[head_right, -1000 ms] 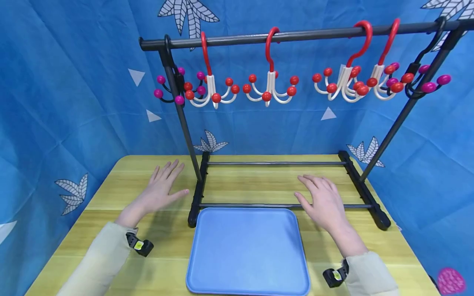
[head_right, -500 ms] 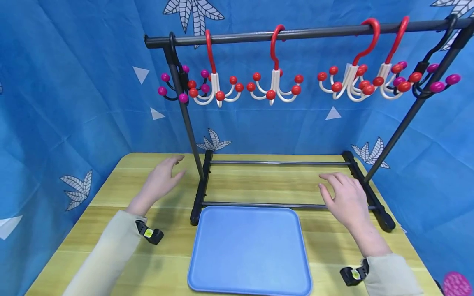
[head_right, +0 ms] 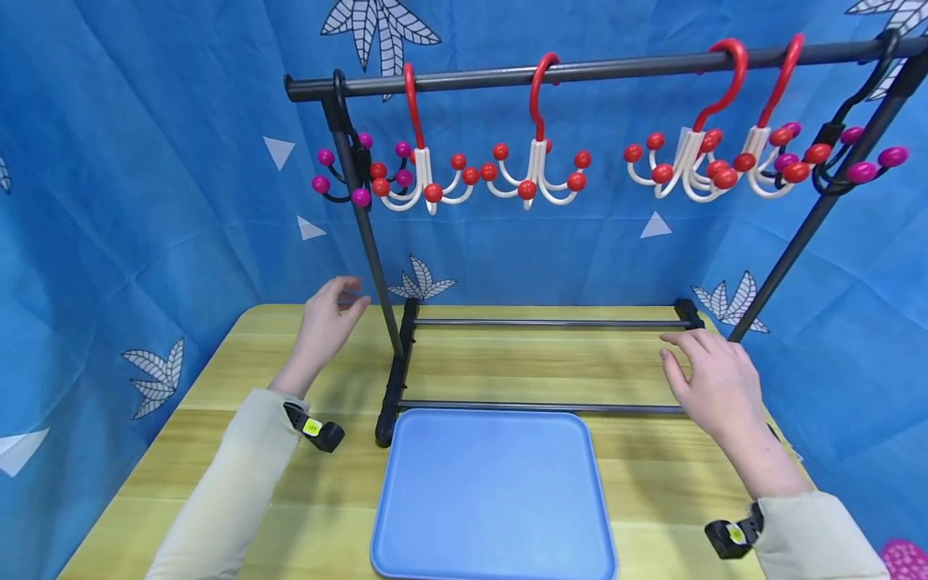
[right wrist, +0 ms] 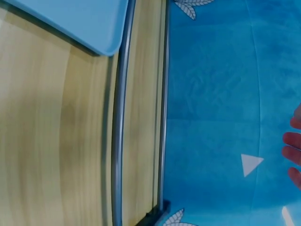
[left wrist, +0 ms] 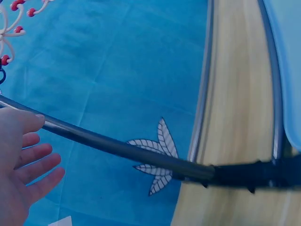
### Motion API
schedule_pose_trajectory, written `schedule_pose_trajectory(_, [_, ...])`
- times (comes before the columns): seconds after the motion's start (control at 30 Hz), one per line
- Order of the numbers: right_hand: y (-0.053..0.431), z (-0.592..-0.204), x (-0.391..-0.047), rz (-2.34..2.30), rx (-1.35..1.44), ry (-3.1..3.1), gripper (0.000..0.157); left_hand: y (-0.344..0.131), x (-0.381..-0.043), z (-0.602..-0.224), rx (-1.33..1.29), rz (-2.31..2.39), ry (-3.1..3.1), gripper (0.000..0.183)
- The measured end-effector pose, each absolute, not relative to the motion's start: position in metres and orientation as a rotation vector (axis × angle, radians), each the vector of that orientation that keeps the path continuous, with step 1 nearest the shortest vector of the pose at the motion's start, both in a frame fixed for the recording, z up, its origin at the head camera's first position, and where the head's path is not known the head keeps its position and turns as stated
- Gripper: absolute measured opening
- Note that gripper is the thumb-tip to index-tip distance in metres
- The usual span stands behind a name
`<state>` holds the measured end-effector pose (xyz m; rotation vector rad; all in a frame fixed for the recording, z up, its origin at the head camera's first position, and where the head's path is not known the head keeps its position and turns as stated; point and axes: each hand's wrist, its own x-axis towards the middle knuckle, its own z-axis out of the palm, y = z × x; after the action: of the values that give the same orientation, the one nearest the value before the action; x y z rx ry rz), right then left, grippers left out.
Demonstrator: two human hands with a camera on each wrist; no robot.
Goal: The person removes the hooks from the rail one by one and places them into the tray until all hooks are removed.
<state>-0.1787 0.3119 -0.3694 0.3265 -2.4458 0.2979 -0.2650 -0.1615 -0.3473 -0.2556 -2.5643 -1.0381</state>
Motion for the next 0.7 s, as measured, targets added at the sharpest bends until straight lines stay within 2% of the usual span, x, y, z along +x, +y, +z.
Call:
schedule_pose_trajectory(0.27, [0.322,-0.357,-0.184,0.315,0.283,-2.430,0.018,-0.149,-0.275,-0.341,-0.193,-1.257,-2.389,0.044])
schedule_pose_trajectory(0.57, [0.333,-0.352,-0.182,0.388,0.175,-2.449,0.020,-0.146,-0.289,-0.327,-0.243,-1.252,-2.265,0.052])
schedule_pose_trajectory(0.7, [0.339,-0.337,-0.187,0.376,0.088,-2.483,0.022,-0.143,-0.295,-0.316,-0.264,-1.253,-2.267,0.055])
